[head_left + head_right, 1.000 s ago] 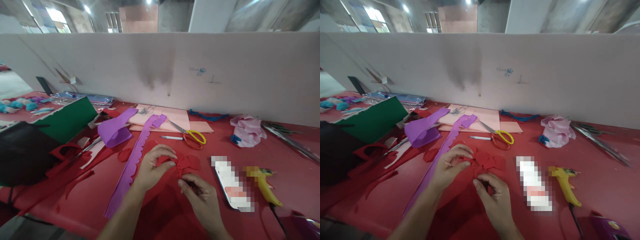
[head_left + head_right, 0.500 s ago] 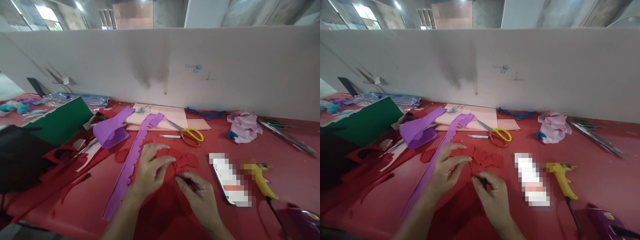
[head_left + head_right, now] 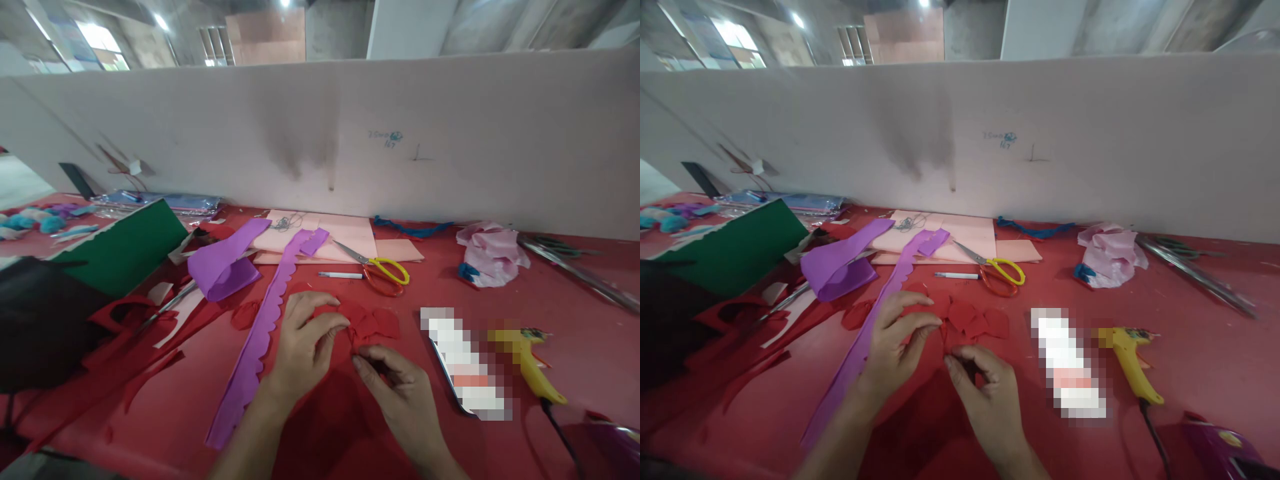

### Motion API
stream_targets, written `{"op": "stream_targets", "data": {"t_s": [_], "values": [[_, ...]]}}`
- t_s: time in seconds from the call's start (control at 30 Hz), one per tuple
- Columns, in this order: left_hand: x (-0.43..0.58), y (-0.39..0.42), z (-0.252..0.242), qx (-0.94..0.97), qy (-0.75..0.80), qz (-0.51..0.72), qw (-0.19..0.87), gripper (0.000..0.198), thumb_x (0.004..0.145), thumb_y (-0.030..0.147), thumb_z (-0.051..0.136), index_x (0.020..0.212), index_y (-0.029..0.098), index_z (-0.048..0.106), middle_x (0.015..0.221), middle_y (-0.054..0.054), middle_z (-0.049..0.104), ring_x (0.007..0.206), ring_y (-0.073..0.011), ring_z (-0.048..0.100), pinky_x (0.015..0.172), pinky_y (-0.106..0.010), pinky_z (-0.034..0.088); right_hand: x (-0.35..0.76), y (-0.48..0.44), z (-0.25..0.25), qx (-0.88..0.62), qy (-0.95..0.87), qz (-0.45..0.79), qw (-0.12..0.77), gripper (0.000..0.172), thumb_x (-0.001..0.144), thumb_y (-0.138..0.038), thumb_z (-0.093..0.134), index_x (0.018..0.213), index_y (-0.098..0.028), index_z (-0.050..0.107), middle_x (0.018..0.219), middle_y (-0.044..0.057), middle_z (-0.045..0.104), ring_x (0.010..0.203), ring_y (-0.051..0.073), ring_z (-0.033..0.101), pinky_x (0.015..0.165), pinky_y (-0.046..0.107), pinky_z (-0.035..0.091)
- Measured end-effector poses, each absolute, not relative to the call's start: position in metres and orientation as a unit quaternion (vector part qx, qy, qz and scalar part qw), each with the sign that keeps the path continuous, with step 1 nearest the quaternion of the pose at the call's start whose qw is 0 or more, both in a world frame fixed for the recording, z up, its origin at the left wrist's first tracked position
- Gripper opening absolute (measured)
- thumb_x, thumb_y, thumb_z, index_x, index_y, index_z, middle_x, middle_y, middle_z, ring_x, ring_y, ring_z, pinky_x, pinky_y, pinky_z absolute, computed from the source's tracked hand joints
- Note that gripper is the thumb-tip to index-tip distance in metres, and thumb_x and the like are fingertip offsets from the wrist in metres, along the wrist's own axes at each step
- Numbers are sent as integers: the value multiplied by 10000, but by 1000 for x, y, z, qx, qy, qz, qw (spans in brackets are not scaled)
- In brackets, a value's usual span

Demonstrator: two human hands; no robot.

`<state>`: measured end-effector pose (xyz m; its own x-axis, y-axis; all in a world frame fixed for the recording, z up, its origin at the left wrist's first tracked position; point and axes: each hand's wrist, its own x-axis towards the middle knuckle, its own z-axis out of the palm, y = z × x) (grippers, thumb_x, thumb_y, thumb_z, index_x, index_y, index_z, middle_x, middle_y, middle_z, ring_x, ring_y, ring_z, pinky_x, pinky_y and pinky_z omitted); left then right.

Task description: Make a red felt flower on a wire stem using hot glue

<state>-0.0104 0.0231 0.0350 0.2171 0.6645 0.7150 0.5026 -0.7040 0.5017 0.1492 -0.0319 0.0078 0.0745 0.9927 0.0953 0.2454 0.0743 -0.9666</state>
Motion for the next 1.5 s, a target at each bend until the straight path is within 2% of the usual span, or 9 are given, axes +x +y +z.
{"op": "stream_targets", "data": {"t_s": [0.17, 0.33, 0.6, 1.0, 1.27, 1.5], "values": [[-9, 22, 36, 758, 395, 509, 101, 171, 807, 95, 512, 836, 223, 621, 981, -58, 592, 936, -196, 547, 815, -374, 443, 149, -31, 8, -562, -532, 408, 484, 156, 771, -353, 634, 770, -204, 680, 694, 23, 649, 621, 161, 582, 567, 245, 500], [-8, 23, 35, 756, 395, 513, 95, 196, 813, 103, 530, 918, 238, 625, 997, -57, 575, 948, -192, 540, 822, -368, 442, 150, -30, 7, -564, -529, 408, 485, 146, 768, -348, 640, 774, -207, 678, 681, 12, 639, 599, 148, 565, 559, 237, 493], [-7, 23, 33, 769, 406, 487, 84, 158, 822, 106, 515, 878, 220, 610, 1020, -57, 576, 974, -197, 528, 851, -375, 419, 149, -31, 7, -556, -574, 365, 477, 108, 790, -305, 617, 758, -212, 663, 699, 7, 645, 640, 152, 581, 605, 236, 477], [-9, 22, 34, 794, 422, 429, 89, 178, 804, 52, 471, 855, 204, 547, 1043, -69, 517, 990, -210, 470, 872, -382, 389, 147, -30, 7, -558, -607, 315, 469, 97, 794, -264, 598, 734, -203, 644, 635, -8, 590, 574, 129, 516, 565, 223, 440], [-1, 21, 28, 778, 441, 448, -4, 169, 808, 47, 485, 837, 202, 546, 963, -61, 510, 926, -196, 476, 828, -357, 387, 147, -29, 7, -567, -485, 460, 482, 134, 756, -335, 652, 761, -205, 684, 684, 6, 643, 615, 142, 559, 571, 224, 458], [1, 22, 26, 761, 451, 465, 30, 158, 814, 63, 490, 851, 206, 545, 988, -67, 503, 947, -199, 481, 824, -356, 401, 149, -28, 5, -535, -418, 521, 517, 119, 730, -327, 700, 778, -218, 692, 586, -36, 576, 548, 100, 508, 551, 204, 424]]}}
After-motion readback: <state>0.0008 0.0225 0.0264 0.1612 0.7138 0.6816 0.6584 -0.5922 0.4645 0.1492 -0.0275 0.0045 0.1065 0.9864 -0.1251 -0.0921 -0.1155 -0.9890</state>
